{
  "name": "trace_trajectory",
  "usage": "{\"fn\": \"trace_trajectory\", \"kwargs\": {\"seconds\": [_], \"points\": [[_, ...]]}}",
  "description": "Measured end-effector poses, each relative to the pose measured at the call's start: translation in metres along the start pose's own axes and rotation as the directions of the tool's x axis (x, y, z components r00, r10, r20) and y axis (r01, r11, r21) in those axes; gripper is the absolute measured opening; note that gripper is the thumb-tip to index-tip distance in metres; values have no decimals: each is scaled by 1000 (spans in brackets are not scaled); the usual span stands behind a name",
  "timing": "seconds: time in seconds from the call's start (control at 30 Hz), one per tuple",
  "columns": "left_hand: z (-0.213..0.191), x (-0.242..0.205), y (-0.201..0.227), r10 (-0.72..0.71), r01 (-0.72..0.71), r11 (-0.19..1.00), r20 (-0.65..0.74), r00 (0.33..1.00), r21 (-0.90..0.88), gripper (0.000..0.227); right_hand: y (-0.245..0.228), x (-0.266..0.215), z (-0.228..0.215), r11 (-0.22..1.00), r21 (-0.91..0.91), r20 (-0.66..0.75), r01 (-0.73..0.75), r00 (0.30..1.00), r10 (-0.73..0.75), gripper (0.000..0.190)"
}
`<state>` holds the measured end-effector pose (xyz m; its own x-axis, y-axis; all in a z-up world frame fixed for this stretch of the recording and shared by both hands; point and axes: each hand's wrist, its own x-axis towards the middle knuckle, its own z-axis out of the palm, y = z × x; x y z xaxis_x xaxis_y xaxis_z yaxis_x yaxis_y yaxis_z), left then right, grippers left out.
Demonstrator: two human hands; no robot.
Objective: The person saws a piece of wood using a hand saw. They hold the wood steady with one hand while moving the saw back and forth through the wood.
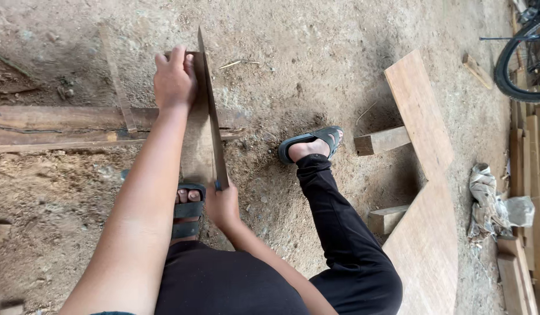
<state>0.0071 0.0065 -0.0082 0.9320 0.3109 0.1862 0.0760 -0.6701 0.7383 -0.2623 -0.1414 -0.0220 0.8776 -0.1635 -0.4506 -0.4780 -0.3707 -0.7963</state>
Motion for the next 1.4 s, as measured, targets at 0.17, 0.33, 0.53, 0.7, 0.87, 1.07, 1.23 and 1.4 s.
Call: {"fn": "trace_trajectory", "kwargs": {"seconds": [0.17,0.33,0.53,0.7,0.87,1.07,1.23,1.4], "points": [[-4,-7,4,31,-25,996,-71,997,87,22,86,-78,-15,885,458,-35,-83,993,111,28],[-17,-15,17,91,-93,996,-84,992,-14,22,58,-41,-6,994,3,-76,111,991,-111,18],[-33,-25,27,128,-128,990,-10,992,-60,33,-75,49,-4,999,-35,-6,-26,1000,26,25],[-37,-51,30,265,-267,960,-35,964,-80,26,-95,57,-8,979,85,-164,186,972,-170,23],[-37,-49,30,255,-255,961,-12,967,-108,29,-112,50,-22,936,234,-199,265,955,-221,23],[-41,-48,24,348,-354,927,-65,935,-124,29,-107,23,-90,777,388,-299,496,865,-403,27],[-64,-37,26,555,-507,801,-79,828,318,22,-89,-6,-165,808,460,-242,368,927,-285,10],[-104,-10,52,406,-509,807,345,846,299,46,-19,-53,-218,919,286,-248,270,948,-201,27]]}}
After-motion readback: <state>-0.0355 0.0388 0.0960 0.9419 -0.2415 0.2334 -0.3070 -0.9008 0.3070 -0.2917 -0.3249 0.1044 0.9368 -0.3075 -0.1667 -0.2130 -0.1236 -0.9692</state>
